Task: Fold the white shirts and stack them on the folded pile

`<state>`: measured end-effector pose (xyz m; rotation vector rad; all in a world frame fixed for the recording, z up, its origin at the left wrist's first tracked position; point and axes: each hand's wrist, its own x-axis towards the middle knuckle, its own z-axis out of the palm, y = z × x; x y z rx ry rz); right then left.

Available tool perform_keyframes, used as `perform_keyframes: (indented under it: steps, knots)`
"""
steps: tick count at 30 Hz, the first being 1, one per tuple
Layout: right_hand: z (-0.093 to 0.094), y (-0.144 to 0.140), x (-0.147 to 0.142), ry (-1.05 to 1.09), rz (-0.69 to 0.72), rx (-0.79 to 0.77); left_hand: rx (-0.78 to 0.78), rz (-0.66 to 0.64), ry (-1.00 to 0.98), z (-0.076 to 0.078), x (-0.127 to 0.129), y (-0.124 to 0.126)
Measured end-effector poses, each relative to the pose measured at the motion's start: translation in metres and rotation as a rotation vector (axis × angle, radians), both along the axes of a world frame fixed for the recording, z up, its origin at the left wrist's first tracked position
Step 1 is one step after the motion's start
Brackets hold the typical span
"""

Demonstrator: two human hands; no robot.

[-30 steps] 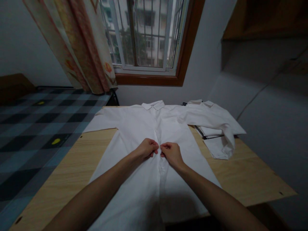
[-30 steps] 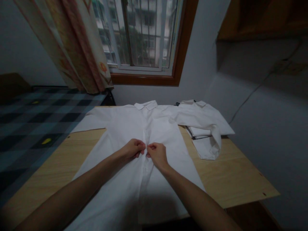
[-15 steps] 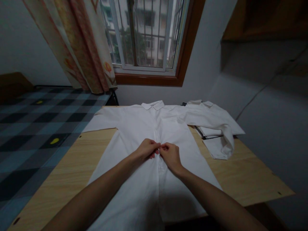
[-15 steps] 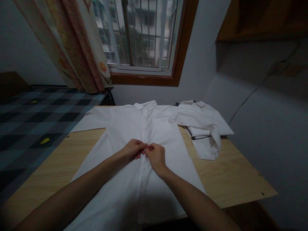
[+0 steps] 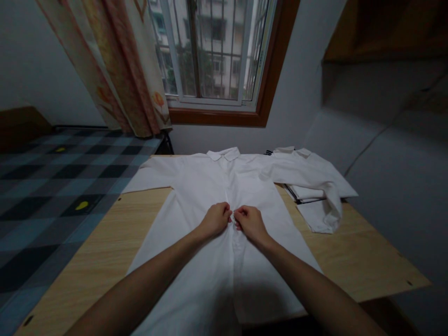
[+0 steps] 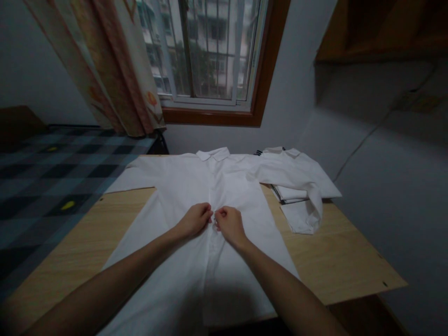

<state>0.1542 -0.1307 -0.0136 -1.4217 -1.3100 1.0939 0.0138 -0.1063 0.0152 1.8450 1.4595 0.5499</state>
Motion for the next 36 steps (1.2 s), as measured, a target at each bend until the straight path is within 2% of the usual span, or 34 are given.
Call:
perform_keyframes:
  steps: [4,9,12,14,16,18,21,24,26,28,31,36]
  knots:
    - [-0.006,0.010,0.003,0.095,0.098,-0.123,0.052,-0.084,0.089,0.005,-0.004,0.004]
    - [0.001,0.008,0.006,-0.009,0.086,-0.062,0.109,-0.100,0.158,0.006,-0.011,0.011]
    - [0.013,-0.012,0.016,-0.239,0.087,0.176,0.150,-0.105,0.180,0.007,-0.015,0.019]
    - [0.019,-0.031,0.026,-0.479,0.178,0.359,0.178,-0.089,0.212,0.007,-0.016,0.027]
    - [0.019,-0.049,0.036,-0.717,0.308,0.421,0.184,-0.085,0.243,0.009,-0.016,0.033]
    - [0.013,-0.062,0.047,-0.911,0.409,0.397,0.178,-0.109,0.269,0.010,-0.016,0.034]
    - [0.002,-0.068,0.062,-1.055,0.457,0.403,0.227,-0.110,0.336,0.017,-0.017,0.021]
    - [0.000,-0.071,0.067,-1.058,0.391,0.455,0.304,-0.065,0.365,0.028,-0.021,-0.008]
    - [0.008,-0.075,0.061,-1.013,0.291,0.478,0.264,-0.132,0.283,0.036,-0.026,-0.028]
    - [0.020,-0.081,0.047,-0.964,0.219,0.484,0.158,-0.264,0.182,0.041,-0.032,-0.044]
    - [0.036,-0.085,0.018,-0.957,0.244,0.456,0.089,-0.388,0.190,0.040,-0.039,-0.056]
    - [0.043,-0.076,-0.011,-1.137,0.257,0.334,0.151,-0.334,0.222,0.025,-0.046,-0.061]
